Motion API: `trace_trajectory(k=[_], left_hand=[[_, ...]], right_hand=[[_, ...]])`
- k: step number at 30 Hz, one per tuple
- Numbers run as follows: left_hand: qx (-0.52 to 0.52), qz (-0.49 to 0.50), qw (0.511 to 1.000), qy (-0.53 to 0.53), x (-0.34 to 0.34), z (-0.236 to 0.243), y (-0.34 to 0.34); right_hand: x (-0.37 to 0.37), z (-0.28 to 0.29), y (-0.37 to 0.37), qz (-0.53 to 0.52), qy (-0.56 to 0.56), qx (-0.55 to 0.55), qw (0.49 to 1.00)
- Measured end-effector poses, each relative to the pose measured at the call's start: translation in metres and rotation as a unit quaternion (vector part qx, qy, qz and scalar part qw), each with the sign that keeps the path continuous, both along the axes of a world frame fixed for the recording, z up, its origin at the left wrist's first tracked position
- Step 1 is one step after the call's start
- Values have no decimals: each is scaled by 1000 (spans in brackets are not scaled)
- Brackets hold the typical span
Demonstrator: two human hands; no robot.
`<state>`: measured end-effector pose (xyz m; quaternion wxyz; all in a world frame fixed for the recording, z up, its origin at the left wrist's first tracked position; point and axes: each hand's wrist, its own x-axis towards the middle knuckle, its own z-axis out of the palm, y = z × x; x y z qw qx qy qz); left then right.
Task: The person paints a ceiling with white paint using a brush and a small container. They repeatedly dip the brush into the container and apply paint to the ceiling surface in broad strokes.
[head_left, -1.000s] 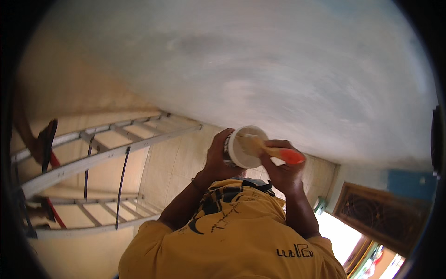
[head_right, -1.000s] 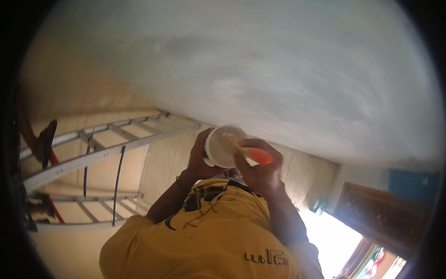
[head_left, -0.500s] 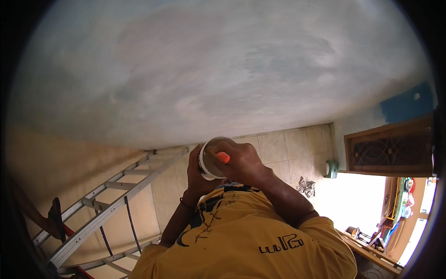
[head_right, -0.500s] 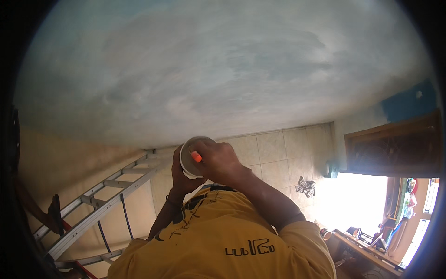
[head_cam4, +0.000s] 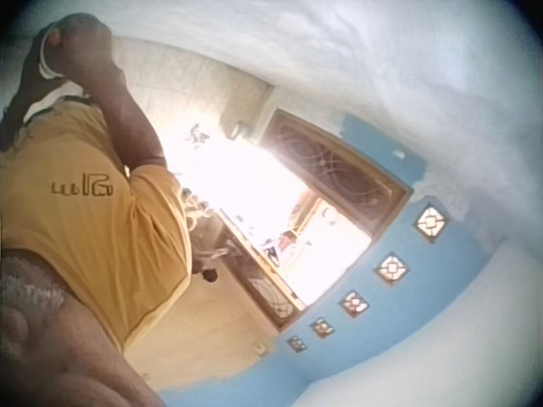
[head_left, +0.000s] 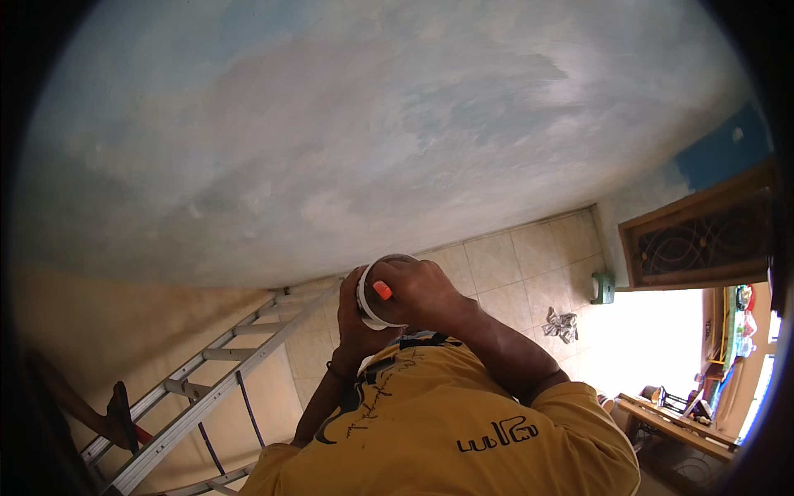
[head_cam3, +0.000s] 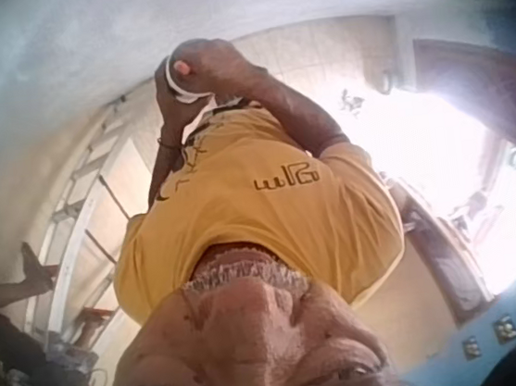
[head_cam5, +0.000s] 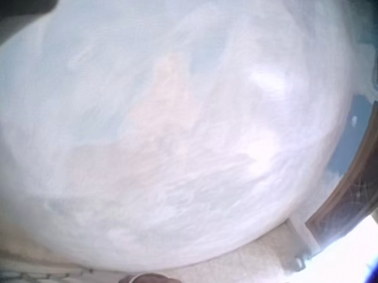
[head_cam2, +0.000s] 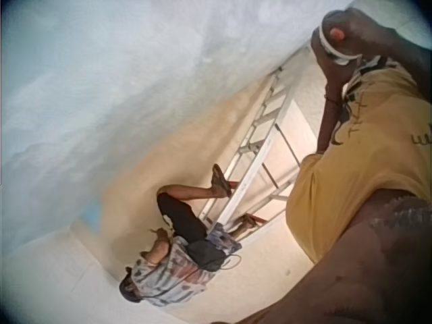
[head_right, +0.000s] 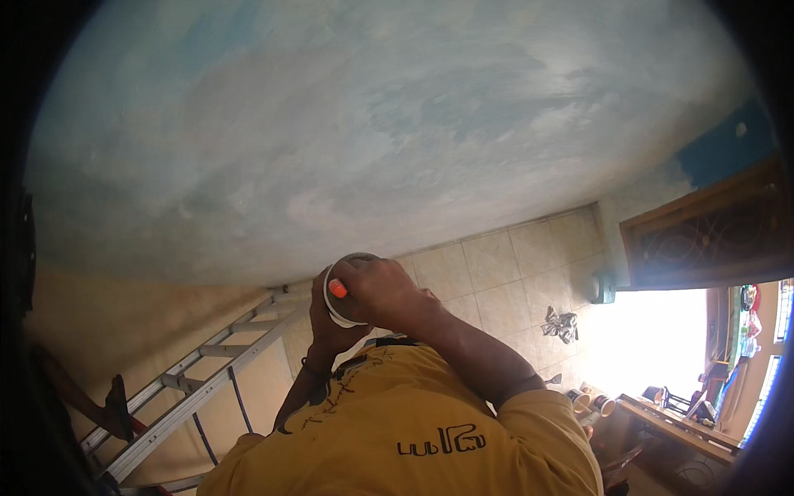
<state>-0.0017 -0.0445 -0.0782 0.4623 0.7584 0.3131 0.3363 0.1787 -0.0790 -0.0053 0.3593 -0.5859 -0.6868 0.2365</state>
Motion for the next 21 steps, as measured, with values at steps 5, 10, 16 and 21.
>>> trace_trajectory(k=[5, 10, 16, 21], left_hand=[[-5, -1, 1000, 2, 4, 1, 0], [1, 8, 1000, -5, 7, -6, 7], [-7, 7, 1000, -21, 17, 12, 9], [-21, 13, 999, -44, 26, 10, 21]], right_hand=[[7, -2, -2, -3, 11, -4, 1000], [13, 22, -14, -100, 116, -76, 985], [27, 33, -23, -150, 229, -52, 960], [40, 15, -22, -234, 445, -25, 864]])
